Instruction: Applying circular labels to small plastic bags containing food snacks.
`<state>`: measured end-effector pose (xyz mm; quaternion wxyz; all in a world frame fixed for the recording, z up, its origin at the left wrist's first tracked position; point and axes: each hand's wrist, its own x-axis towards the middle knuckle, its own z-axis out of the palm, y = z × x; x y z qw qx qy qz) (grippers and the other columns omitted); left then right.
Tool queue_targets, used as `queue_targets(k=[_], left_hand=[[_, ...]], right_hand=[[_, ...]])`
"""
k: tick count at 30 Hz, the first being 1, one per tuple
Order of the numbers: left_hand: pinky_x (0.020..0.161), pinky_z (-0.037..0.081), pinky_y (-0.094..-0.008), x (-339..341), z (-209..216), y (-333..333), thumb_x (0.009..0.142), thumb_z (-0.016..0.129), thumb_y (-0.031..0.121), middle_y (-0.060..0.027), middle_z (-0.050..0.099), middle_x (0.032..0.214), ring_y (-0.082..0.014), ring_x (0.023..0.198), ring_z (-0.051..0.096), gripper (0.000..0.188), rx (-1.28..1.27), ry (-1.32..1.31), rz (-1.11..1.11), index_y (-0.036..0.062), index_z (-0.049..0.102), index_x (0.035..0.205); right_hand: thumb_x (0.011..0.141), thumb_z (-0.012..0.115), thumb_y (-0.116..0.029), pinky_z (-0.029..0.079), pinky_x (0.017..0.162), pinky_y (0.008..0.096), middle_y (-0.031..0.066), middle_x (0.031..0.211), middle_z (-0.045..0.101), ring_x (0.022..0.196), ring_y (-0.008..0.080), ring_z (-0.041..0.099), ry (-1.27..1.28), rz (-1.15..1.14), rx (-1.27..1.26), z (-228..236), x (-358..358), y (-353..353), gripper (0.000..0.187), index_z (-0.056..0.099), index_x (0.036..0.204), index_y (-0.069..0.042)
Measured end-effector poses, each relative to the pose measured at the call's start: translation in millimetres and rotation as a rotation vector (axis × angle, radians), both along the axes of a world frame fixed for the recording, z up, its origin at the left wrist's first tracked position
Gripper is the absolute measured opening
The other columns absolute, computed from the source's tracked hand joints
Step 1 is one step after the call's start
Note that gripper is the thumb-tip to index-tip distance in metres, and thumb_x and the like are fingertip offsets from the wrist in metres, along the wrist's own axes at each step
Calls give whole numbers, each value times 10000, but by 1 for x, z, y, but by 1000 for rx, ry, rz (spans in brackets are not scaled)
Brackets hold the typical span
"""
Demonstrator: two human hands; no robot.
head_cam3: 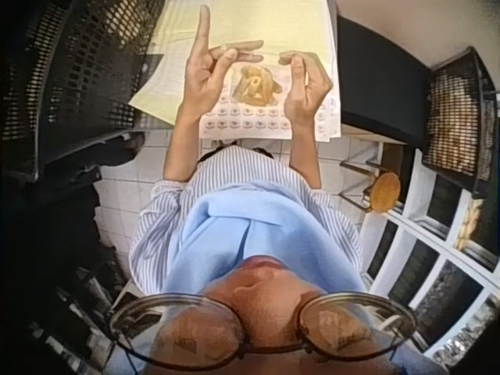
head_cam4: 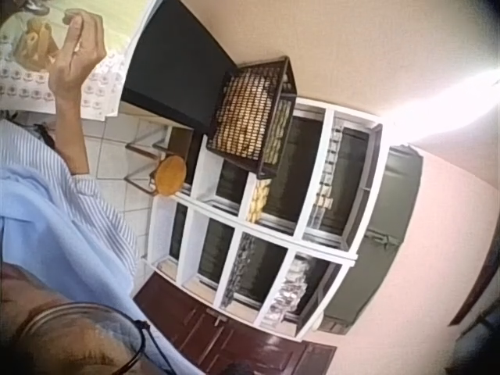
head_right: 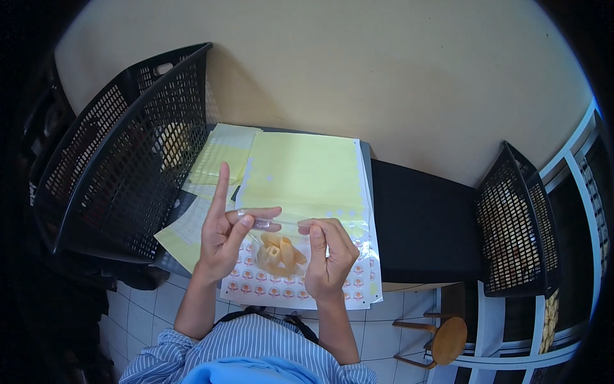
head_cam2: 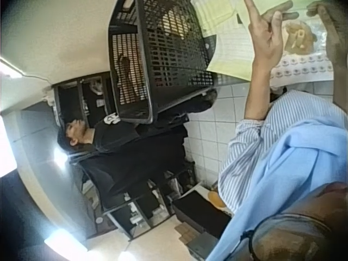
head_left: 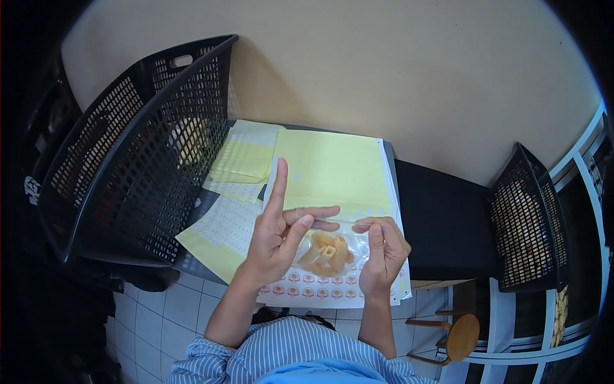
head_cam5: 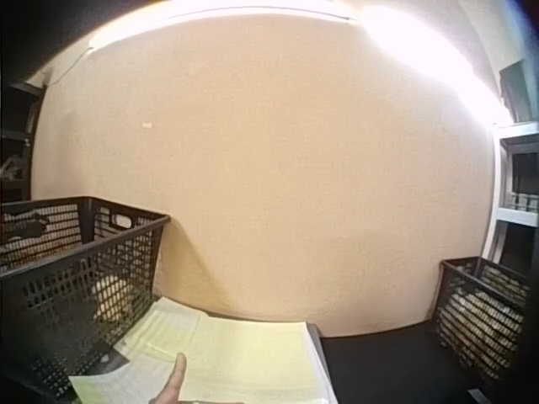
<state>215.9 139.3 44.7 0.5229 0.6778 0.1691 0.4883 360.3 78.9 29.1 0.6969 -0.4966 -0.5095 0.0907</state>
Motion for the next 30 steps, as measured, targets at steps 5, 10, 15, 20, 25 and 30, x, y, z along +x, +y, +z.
queue_targets(k=[5, 10, 15, 20, 25, 30], left_hand=[[858, 468, -290, -15, 5, -1, 946, 362, 59, -218, 618, 1079, -254, 957, 640, 686, 58, -7, 14, 38, -144, 1410], [939, 408, -348, -43, -19, -2, 952, 355, 124, -249, 602, 1092, -293, 1012, 610, 688, -16, 66, 51, 41, -149, 1413], [992, 362, -352, -108, -40, 10, 953, 343, 90, -231, 581, 1147, -258, 1055, 589, 660, -121, -51, 427, 48, -124, 1418], [967, 396, -357, -150, -53, 12, 851, 531, 21, -180, 609, 1128, -223, 1035, 605, 588, -14, 152, 622, 12, 267, 1376], [973, 360, -367, -162, -60, 12, 605, 771, -12, -102, 645, 990, -149, 864, 633, 677, 27, 249, 690, 0, 499, 1224], [987, 331, -362, -171, -66, 7, 792, 685, 292, -101, 523, 1080, -205, 1116, 462, 839, -230, -44, 93, 0, 182, 1397]], right_hand=[[846, 550, -40, 447, 612, 276, 119, 742, 623, 654, 218, 582, -290, -103, 70, 5, 3, -2, 121, 638, 799, 28], [848, 556, -64, 448, 587, 273, 126, 741, 623, 643, 207, 591, -231, 88, -44, -12, -15, -1, 134, 632, 794, 32], [938, 444, -170, 462, 549, 239, 97, 814, 612, 667, 150, 605, 129, -38, -143, -18, -9, 7, 271, 609, 885, 38], [967, 396, -203, 539, 605, 251, 118, 958, 599, 786, 178, 642, 299, -188, 29, -15, -18, 24, 301, 575, 1015, 34], [955, 419, -155, 549, 617, 263, 135, 1048, 569, 809, 195, 640, 219, 100, -138, -21, -53, 27, 258, 585, 1034, 27], [927, 474, -121, 544, 611, 252, 137, 1032, 578, 799, 192, 632, 257, 559, -259, -30, -92, 24, 223, 624, 981, 36]])
